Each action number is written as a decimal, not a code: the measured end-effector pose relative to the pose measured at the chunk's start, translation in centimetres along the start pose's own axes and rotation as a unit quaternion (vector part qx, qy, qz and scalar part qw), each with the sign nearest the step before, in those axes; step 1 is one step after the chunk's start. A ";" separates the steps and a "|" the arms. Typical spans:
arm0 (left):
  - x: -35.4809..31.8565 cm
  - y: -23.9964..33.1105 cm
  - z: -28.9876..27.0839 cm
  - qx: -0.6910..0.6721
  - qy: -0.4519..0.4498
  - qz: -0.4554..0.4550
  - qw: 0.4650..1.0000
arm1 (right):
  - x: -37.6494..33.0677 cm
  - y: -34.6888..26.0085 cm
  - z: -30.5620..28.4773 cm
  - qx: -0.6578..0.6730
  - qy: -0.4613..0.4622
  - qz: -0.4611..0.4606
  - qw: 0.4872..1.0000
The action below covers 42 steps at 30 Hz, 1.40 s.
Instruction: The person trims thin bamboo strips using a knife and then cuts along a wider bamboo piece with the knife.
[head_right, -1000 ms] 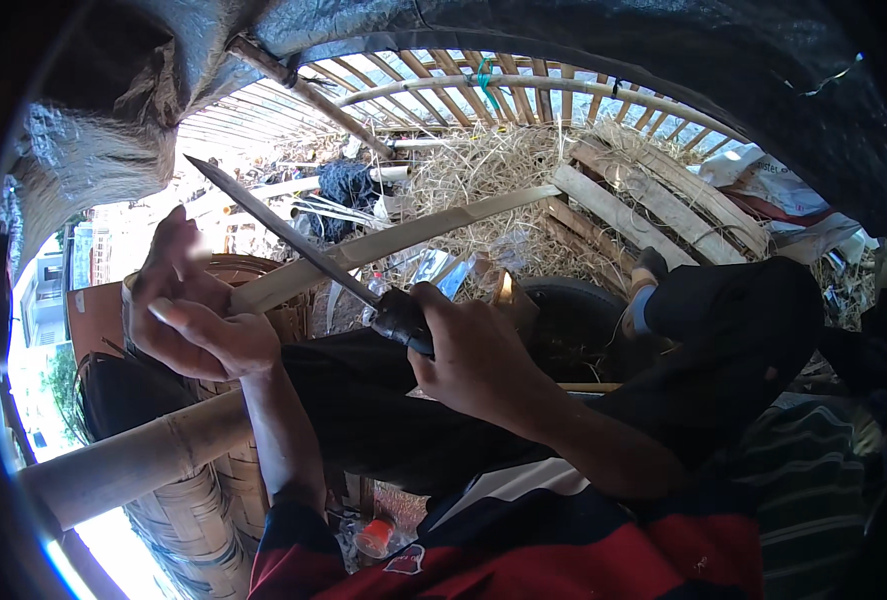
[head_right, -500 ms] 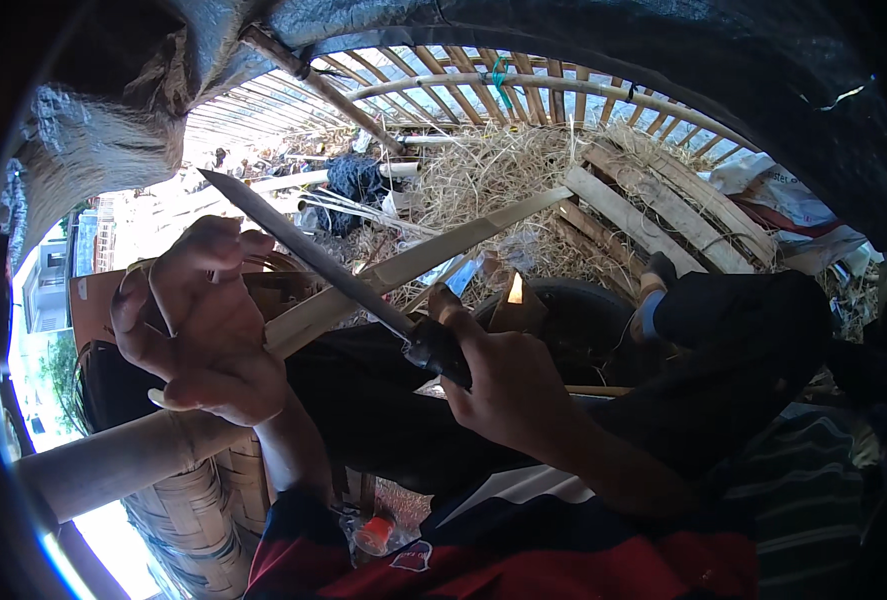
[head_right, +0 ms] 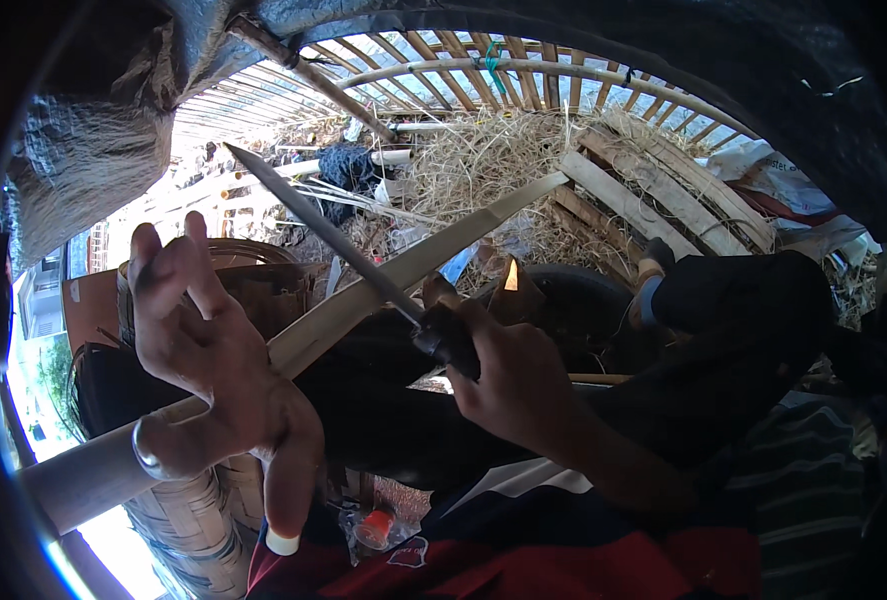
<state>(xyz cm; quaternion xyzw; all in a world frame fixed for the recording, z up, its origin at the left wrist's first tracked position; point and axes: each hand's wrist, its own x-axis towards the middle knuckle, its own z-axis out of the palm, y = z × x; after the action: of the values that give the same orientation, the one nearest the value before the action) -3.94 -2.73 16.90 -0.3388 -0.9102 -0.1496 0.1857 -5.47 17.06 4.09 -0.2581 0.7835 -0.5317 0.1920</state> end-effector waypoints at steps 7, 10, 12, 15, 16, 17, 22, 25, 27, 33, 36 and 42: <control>0.2 -0.8 -0.1 0.037 -0.009 0.005 0.999 | 0.0 -0.2 0.5 0.040 -0.096 0.006 0.995; 0.4 -0.7 -0.3 0.026 -0.020 0.010 0.999 | 0.1 1.4 0.4 -0.011 -0.006 -0.006 1.000; 0.7 -0.4 -0.3 -0.002 -0.038 0.005 0.999 | 0.2 0.6 0.1 -0.023 0.023 -0.013 0.999; 1.3 -1.2 -0.8 -0.021 -0.046 0.031 0.998 | -0.1 -2.0 -1.1 0.028 -0.059 -0.001 0.998; 1.6 -1.3 -0.8 -0.020 -0.045 0.047 0.998 | -0.4 -2.4 -1.5 0.024 -0.054 0.002 0.998; 1.2 -1.5 -0.8 -0.011 -0.052 0.052 0.997 | -0.2 -2.5 -0.9 0.042 -0.078 -0.001 0.996; 0.0 -2.0 1.8 -0.049 0.092 0.016 0.994 | 0.1 3.5 0.6 0.044 0.001 0.014 0.999; -0.1 -1.7 2.0 -0.050 0.143 -0.004 0.988 | 0.4 2.7 0.3 -0.089 0.085 0.007 0.992; 0.2 -1.7 2.2 -0.047 0.165 -0.011 0.985 | 0.0 1.3 -0.1 0.016 0.020 -0.009 1.000; 0.4 -1.7 2.7 -0.050 0.194 -0.016 0.980 | 0.5 -1.3 -1.2 0.062 -0.087 -0.023 0.994; -0.1 -1.8 2.5 -0.039 0.200 -0.028 0.979 | 0.7 3.3 0.3 0.013 -0.053 -0.016 0.998; 1.9 -2.3 4.0 -0.070 0.233 -0.013 0.970 | -0.5 6.1 -2.1 -0.091 0.054 0.037 0.994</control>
<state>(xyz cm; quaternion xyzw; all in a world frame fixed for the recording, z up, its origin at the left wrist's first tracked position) -7.75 -1.76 13.79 -0.2954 -0.8333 -0.2902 0.3663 -7.55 20.73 -0.83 -0.2161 0.8467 -0.4640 0.1451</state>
